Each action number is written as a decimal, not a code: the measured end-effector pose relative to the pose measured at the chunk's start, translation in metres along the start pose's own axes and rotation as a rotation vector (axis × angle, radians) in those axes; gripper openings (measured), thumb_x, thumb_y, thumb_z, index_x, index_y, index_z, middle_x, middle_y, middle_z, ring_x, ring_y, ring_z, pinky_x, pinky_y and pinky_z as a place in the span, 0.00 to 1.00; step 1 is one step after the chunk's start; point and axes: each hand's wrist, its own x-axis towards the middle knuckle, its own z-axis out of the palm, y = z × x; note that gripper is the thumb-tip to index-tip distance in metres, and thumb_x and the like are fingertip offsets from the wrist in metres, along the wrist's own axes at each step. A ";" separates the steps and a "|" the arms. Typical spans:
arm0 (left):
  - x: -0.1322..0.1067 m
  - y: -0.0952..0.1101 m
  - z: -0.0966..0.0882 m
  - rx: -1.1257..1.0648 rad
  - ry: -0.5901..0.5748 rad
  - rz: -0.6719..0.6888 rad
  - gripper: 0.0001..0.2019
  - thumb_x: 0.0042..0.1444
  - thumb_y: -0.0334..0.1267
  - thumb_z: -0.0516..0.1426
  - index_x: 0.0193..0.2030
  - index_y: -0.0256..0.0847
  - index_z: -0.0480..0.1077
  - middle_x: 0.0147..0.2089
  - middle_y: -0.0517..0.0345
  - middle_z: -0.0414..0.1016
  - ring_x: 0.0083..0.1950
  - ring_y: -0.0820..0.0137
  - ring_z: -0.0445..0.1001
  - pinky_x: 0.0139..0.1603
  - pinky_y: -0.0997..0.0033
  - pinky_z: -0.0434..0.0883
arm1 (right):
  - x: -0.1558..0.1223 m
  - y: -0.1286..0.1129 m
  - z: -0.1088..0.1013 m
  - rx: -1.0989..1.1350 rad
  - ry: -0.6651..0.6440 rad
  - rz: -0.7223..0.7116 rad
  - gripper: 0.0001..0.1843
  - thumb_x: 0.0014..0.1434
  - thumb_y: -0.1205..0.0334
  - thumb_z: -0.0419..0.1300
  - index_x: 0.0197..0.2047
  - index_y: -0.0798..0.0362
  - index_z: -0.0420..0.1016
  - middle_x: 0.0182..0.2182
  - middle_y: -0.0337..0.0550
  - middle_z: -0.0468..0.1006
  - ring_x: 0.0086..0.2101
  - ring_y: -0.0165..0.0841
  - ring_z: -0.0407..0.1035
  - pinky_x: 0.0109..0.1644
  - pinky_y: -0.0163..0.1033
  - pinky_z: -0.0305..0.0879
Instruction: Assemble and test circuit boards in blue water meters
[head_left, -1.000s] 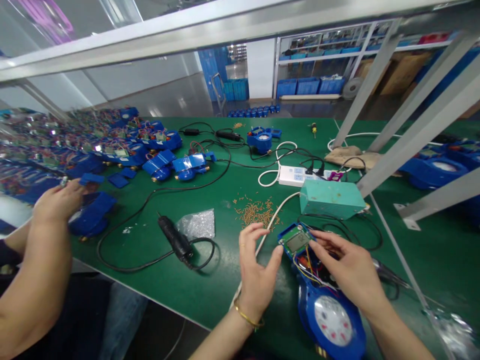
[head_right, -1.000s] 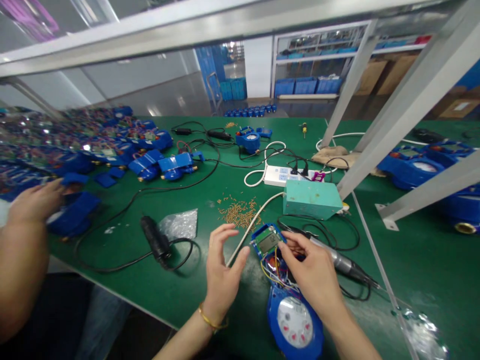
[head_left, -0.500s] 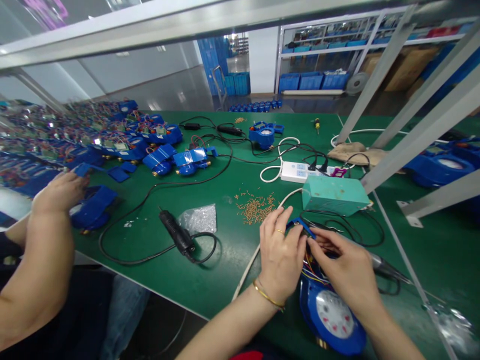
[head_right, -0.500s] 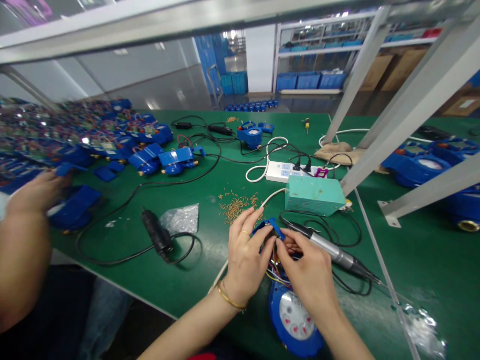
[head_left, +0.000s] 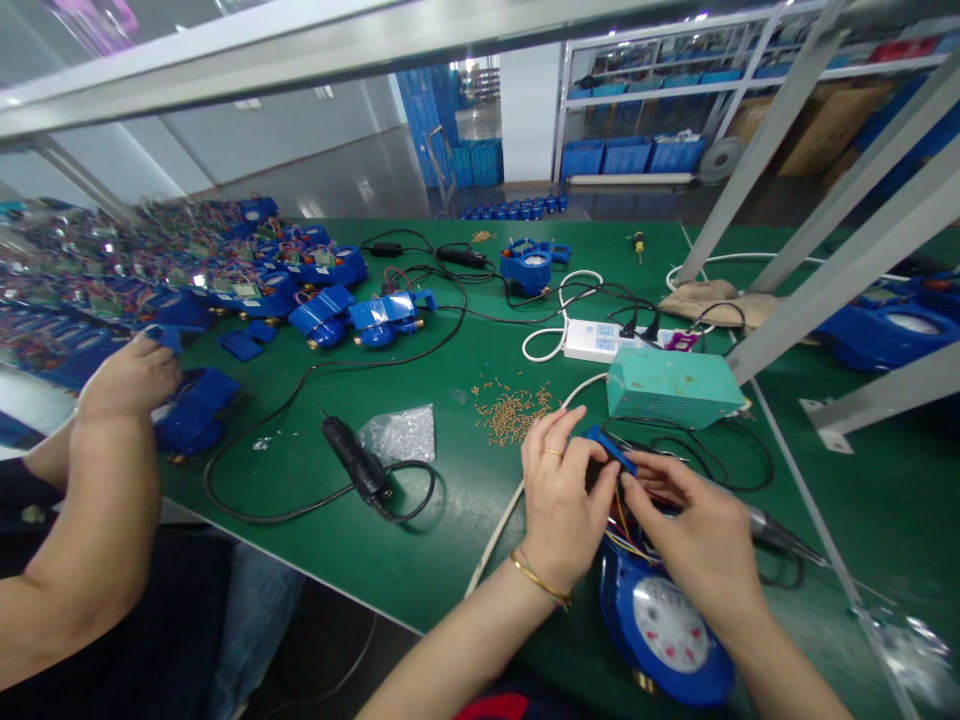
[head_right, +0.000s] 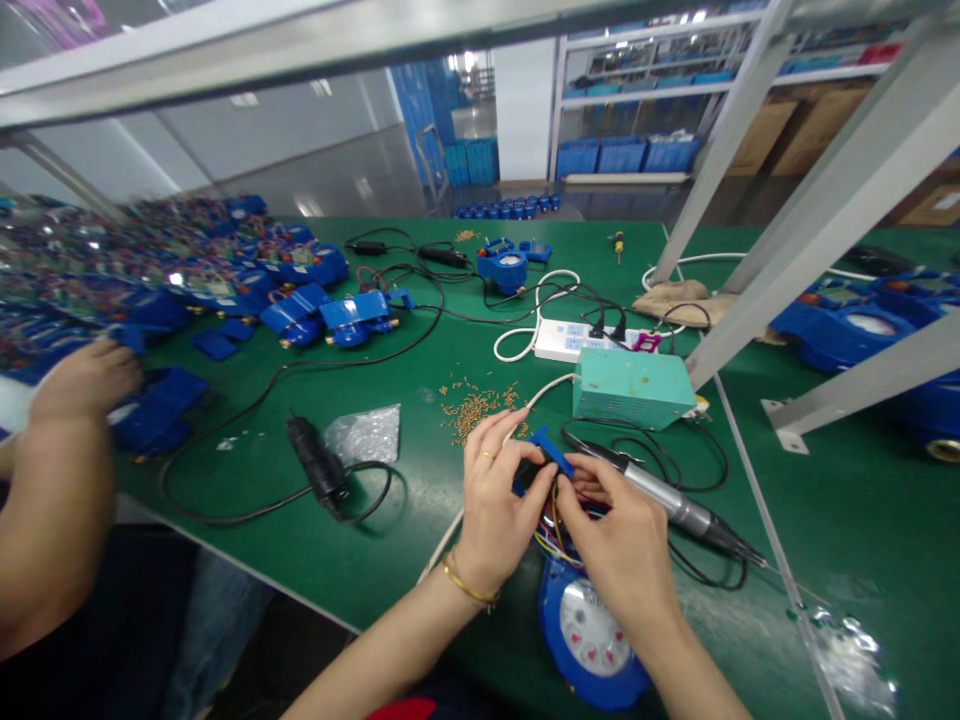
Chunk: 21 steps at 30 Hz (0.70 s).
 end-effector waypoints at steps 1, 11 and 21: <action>0.001 -0.001 -0.001 -0.029 0.007 -0.040 0.06 0.57 0.32 0.62 0.38 0.41 0.68 0.62 0.50 0.69 0.66 0.59 0.63 0.67 0.50 0.62 | 0.001 0.000 -0.001 0.031 0.001 0.030 0.21 0.54 0.46 0.61 0.44 0.52 0.79 0.34 0.44 0.82 0.33 0.39 0.78 0.43 0.46 0.76; 0.002 -0.009 -0.013 -0.367 -0.343 -0.286 0.37 0.48 0.35 0.67 0.65 0.44 0.59 0.62 0.48 0.64 0.64 0.58 0.66 0.66 0.53 0.65 | 0.006 0.006 -0.003 0.314 -0.039 0.172 0.23 0.50 0.46 0.67 0.43 0.55 0.79 0.34 0.48 0.83 0.34 0.39 0.79 0.39 0.39 0.77; 0.001 -0.018 -0.013 -0.347 -0.353 -0.379 0.30 0.45 0.26 0.67 0.56 0.42 0.67 0.56 0.51 0.65 0.60 0.61 0.68 0.65 0.54 0.65 | 0.065 0.073 -0.068 -0.523 -0.287 -0.208 0.19 0.51 0.58 0.63 0.47 0.52 0.80 0.41 0.49 0.81 0.41 0.46 0.76 0.49 0.51 0.71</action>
